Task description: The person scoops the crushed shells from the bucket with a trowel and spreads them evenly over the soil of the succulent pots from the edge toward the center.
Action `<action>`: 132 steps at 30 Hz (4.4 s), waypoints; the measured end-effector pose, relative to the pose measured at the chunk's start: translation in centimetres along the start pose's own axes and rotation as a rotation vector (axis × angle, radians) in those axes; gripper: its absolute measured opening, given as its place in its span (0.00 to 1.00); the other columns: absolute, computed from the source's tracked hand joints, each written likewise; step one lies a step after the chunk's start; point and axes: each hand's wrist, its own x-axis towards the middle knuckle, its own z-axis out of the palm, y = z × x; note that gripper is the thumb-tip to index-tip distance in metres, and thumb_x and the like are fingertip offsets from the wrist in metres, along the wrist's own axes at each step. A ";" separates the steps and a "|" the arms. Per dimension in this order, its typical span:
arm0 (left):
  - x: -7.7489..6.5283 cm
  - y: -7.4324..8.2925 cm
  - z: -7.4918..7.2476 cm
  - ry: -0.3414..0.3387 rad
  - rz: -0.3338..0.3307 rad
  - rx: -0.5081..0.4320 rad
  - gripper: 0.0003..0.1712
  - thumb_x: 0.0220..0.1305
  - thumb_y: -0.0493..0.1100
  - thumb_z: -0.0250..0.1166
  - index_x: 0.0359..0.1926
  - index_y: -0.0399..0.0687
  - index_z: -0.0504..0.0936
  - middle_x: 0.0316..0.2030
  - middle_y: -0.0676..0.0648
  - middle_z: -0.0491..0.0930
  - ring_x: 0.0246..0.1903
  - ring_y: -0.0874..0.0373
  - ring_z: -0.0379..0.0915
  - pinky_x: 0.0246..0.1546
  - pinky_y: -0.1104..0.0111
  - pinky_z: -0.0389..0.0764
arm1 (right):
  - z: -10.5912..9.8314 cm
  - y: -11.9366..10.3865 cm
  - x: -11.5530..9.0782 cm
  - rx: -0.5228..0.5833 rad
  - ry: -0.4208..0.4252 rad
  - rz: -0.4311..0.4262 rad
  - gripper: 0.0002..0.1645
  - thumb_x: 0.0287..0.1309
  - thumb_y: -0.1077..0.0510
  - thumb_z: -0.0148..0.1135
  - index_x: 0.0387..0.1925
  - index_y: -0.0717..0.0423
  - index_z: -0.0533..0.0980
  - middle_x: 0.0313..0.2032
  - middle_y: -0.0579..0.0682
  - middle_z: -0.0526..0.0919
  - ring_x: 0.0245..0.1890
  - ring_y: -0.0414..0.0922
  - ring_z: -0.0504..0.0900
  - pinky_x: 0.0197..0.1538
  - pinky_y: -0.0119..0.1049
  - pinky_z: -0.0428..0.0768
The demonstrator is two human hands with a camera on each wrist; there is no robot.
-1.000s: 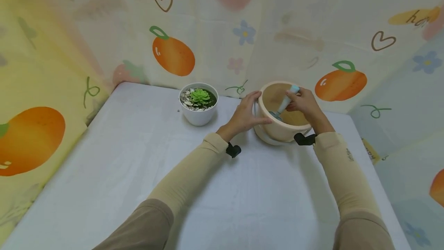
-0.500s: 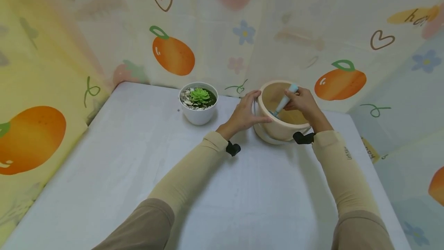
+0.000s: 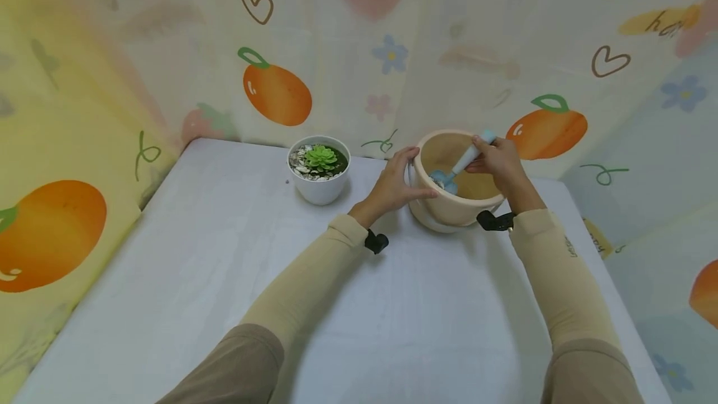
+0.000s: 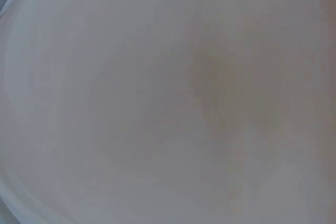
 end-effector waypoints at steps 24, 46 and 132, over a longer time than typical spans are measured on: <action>0.0 0.0 -0.1 0.029 0.029 -0.003 0.59 0.45 0.57 0.78 0.72 0.44 0.58 0.73 0.46 0.56 0.74 0.52 0.51 0.73 0.59 0.59 | -1.7 -0.6 -0.8 0.288 -0.034 0.007 0.22 0.68 0.46 0.51 0.47 0.62 0.66 0.23 0.45 0.82 0.26 0.40 0.85 0.33 0.33 0.86; -0.1 0.0 0.1 0.012 0.028 -0.037 0.59 0.46 0.56 0.78 0.73 0.43 0.56 0.74 0.42 0.55 0.74 0.51 0.51 0.74 0.60 0.56 | -3.6 -1.1 -1.2 0.587 -0.021 0.128 0.12 0.67 0.49 0.52 0.38 0.55 0.71 0.26 0.51 0.81 0.28 0.46 0.87 0.33 0.41 0.86; -1.1 0.2 -1.9 0.004 0.040 -0.010 0.49 0.53 0.55 0.74 0.71 0.43 0.62 0.69 0.44 0.64 0.70 0.50 0.57 0.72 0.56 0.60 | -2.9 0.0 -4.0 0.894 0.181 -0.090 0.14 0.59 0.54 0.65 0.42 0.59 0.76 0.25 0.57 0.87 0.28 0.51 0.89 0.32 0.43 0.86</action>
